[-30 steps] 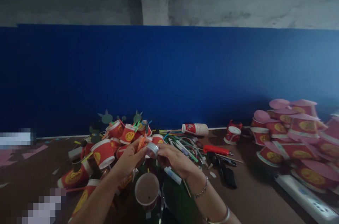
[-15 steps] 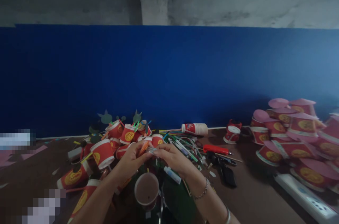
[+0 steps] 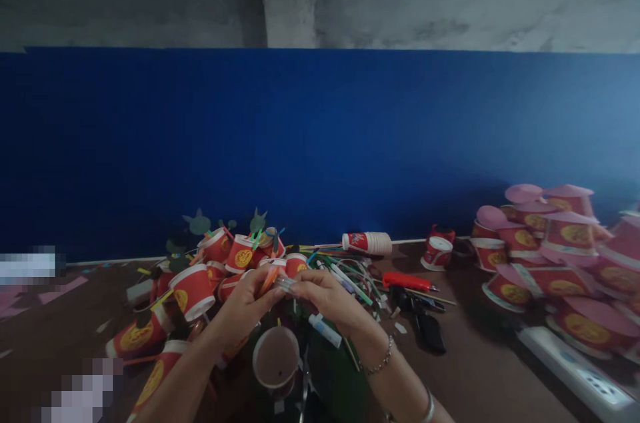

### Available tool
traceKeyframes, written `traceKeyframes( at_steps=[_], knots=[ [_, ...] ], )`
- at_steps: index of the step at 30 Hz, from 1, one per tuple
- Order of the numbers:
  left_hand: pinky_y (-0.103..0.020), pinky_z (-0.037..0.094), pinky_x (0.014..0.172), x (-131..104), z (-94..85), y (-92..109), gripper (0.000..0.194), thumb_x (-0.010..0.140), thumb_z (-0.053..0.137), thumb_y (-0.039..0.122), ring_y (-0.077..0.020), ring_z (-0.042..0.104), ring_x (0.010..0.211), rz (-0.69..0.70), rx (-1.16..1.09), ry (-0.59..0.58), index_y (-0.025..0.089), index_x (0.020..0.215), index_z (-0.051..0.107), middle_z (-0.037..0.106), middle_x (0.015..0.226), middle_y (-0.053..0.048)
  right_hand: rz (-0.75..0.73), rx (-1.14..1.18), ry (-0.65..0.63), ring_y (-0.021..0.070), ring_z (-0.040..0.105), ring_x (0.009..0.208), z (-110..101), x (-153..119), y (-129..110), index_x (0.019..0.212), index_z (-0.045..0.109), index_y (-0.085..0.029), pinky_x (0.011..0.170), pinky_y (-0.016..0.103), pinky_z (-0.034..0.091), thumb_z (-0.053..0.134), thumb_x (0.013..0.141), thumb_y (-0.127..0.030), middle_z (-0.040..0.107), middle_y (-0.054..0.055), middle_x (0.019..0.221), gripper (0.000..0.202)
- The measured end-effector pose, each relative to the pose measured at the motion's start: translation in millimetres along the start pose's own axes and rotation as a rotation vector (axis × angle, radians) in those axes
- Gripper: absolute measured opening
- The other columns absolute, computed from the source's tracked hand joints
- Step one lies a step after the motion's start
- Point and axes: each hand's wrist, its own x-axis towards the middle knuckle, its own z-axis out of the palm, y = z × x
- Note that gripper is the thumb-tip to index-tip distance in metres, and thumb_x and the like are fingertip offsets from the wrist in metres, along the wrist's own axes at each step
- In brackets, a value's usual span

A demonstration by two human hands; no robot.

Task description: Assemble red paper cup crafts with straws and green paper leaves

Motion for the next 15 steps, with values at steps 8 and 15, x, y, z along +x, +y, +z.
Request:
traceKeyframes(
  at_steps=[8,15],
  knots=[
    [-0.027,0.04,0.077,-2.1,0.9,6.3,0.021,0.083,0.057,0.039,-0.0166,0.049,0.077,0.018,0.003,-0.059,0.019,0.091,0.06,0.057,0.079,0.002,0.011,-0.105,-0.006,0.0085,0.035,0.044,-3.5,-2.1,-2.7,0.059,0.059,-0.017,0.043,0.022,0.023,0.05,0.065,-0.025,0.043,-0.004,0.046,0.013],
    [-0.028,0.039,0.077,-1.7,2.0,9.2,0.017,0.083,0.057,0.035,-0.0167,0.05,0.076,0.001,0.031,-0.067,0.02,0.09,0.06,0.056,0.075,0.002,0.042,-0.15,0.043,0.0076,0.036,0.042,-1.1,-2.9,-4.5,0.058,0.061,-0.016,0.041,0.021,0.023,0.046,0.063,-0.019,0.046,-0.004,0.044,0.017]
  ],
)
